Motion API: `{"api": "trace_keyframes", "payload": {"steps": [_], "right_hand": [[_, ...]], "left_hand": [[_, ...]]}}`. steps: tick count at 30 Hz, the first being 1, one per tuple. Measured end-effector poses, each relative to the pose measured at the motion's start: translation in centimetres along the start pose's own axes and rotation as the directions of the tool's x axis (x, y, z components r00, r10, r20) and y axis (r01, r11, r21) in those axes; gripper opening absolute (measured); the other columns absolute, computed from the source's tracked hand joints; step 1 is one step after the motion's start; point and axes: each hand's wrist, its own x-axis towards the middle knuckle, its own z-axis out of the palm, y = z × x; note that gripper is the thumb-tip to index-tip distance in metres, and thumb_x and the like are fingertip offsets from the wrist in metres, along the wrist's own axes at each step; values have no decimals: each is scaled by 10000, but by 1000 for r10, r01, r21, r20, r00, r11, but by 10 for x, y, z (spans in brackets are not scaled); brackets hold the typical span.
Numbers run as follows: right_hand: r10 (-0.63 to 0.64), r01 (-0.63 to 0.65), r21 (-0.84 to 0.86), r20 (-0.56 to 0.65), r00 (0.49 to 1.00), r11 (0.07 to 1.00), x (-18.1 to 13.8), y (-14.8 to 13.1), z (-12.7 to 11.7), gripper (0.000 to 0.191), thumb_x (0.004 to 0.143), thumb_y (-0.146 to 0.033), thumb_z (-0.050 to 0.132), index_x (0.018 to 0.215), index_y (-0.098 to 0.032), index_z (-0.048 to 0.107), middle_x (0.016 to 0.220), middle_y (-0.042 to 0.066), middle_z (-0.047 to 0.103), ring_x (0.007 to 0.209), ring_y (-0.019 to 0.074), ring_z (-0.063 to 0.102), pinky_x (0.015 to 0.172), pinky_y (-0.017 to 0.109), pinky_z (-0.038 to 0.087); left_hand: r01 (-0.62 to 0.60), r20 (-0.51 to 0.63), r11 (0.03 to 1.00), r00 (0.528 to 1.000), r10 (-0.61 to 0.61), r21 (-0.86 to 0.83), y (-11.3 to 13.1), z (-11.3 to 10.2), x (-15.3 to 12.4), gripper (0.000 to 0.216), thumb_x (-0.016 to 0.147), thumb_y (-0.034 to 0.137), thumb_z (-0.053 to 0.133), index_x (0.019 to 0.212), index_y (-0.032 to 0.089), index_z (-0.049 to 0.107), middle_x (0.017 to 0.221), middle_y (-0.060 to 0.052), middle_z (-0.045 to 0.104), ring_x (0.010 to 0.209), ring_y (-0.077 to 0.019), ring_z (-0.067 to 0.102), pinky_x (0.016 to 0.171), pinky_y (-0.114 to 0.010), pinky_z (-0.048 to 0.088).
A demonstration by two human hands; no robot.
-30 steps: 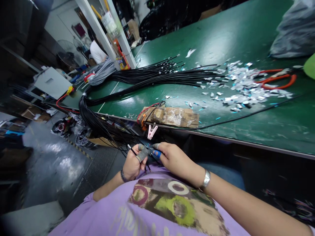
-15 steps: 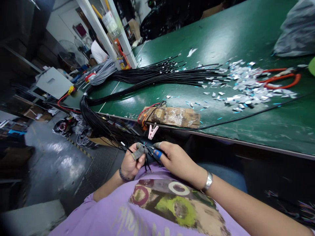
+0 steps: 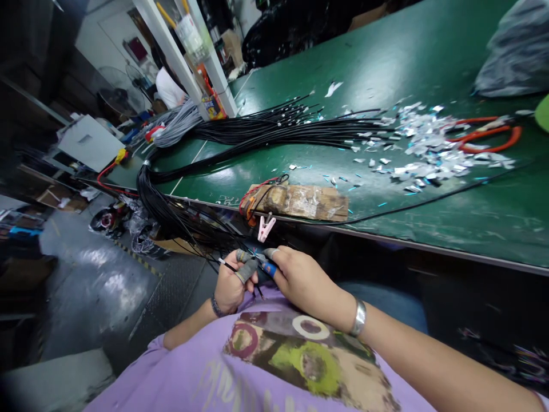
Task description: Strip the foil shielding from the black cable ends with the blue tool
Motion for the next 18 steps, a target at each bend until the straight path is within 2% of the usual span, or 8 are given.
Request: {"api": "trace_keyframes", "payload": {"steps": [6, 10, 14, 18], "right_hand": [[-13, 13, -34, 15, 1000, 999, -1, 1, 3, 156, 812, -123, 438, 768, -195, 569, 668, 29, 560, 598, 159, 534, 572, 261, 436], [19, -21, 35, 47, 999, 999, 0, 1, 2, 174, 833, -144, 434, 744, -190, 576, 665, 39, 583, 601, 163, 546, 580, 271, 446], [47, -58, 137, 82, 996, 989, 0, 0, 1, 207, 874, -189, 415, 766, -182, 592, 697, 53, 619, 622, 169, 570, 603, 279, 464], [60, -68, 135, 60, 996, 988, 0, 0, 3, 182, 849, -175, 435, 763, -188, 594, 701, 51, 629, 627, 172, 573, 607, 281, 463]], "left_hand": [[-12, -30, 998, 999, 14, 67, 7, 2, -2, 382, 635, 462, 734, 698, 170, 496, 459, 57, 549, 311, -50, 428, 330, -154, 294], [-27, -66, 994, 997, 35, 107, 10, 6, -3, 361, 615, 440, 746, 684, 174, 512, 458, 54, 546, 326, -51, 428, 345, -159, 315], [-112, -77, 979, 989, 126, 170, 6, 6, -3, 276, 643, 370, 735, 670, 178, 539, 475, 48, 549, 360, -61, 446, 373, -172, 342], [-234, -81, 938, 962, 261, 254, 4, 2, -2, 180, 657, 288, 730, 657, 183, 584, 515, 32, 580, 433, -83, 495, 454, -199, 400]]}}
